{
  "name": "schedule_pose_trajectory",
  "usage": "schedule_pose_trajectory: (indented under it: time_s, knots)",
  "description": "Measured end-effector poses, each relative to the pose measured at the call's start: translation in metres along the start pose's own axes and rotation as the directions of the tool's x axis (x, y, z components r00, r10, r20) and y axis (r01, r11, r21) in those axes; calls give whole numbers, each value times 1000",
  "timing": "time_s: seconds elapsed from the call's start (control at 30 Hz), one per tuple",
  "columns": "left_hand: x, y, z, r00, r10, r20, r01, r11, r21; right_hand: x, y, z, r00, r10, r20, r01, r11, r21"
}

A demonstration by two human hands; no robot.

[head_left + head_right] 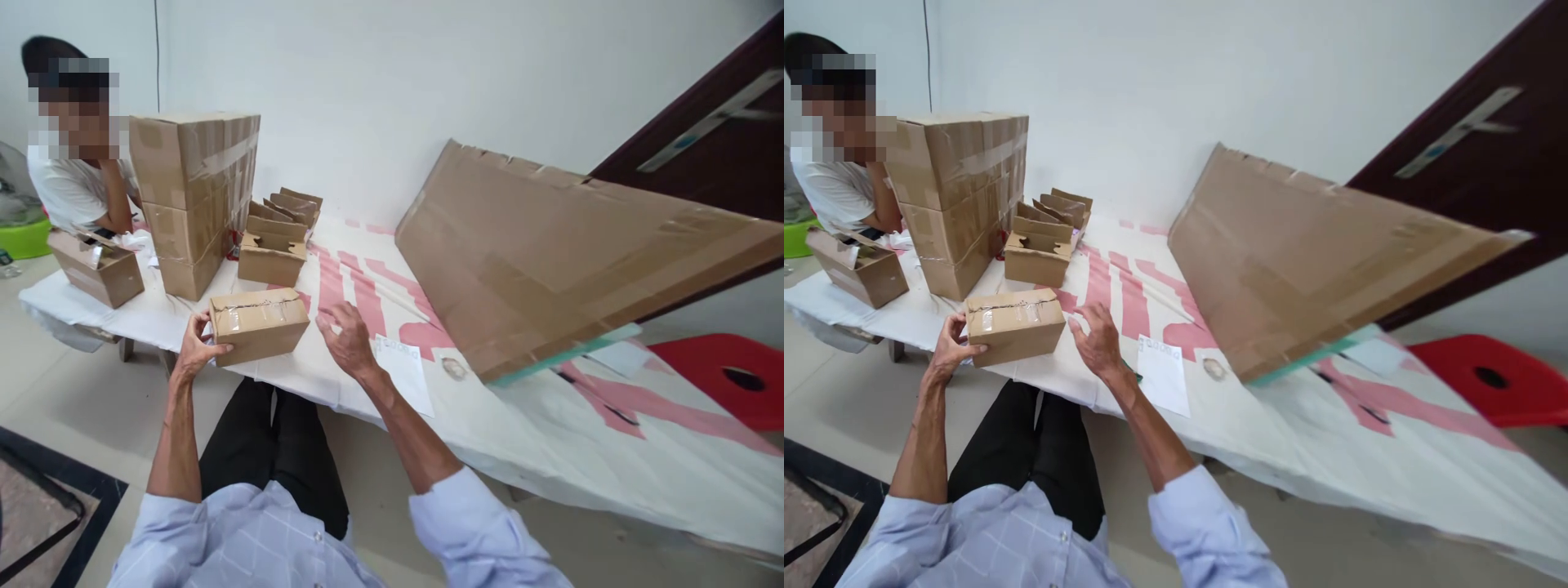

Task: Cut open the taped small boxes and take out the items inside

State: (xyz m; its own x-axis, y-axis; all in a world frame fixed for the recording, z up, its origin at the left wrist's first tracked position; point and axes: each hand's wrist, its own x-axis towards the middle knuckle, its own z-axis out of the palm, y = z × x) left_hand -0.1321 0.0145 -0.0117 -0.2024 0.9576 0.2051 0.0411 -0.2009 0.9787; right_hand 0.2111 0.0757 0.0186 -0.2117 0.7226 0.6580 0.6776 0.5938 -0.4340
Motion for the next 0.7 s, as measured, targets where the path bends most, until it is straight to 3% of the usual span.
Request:
schedule_pose_trajectory:
  time_s: [0.1,0.17,0.3,0.4,0.53,0.7]
  knots:
    - [-16,4,1,999,-19,34,18,1000,14,24,-30,8,995,-89,43,87,994,59]
    - [-25,3,1,997,-13,76,10,999,41,26,-36,13,991,-94,91,86,993,87]
    - [-37,-8,2,985,-24,172,12,998,67,10,-25,17,982,-50,182,28,992,124]
    - [-42,-20,2,978,-62,199,49,996,70,-2,-14,18,984,-41,175,12,986,165]
    - [-47,-25,9,983,-36,178,22,996,82,-7,-3,18,987,-27,159,-6,980,201]
    - [-52,-11,30,991,52,122,-64,993,94,-5,9,7,983,52,175,-95,965,244]
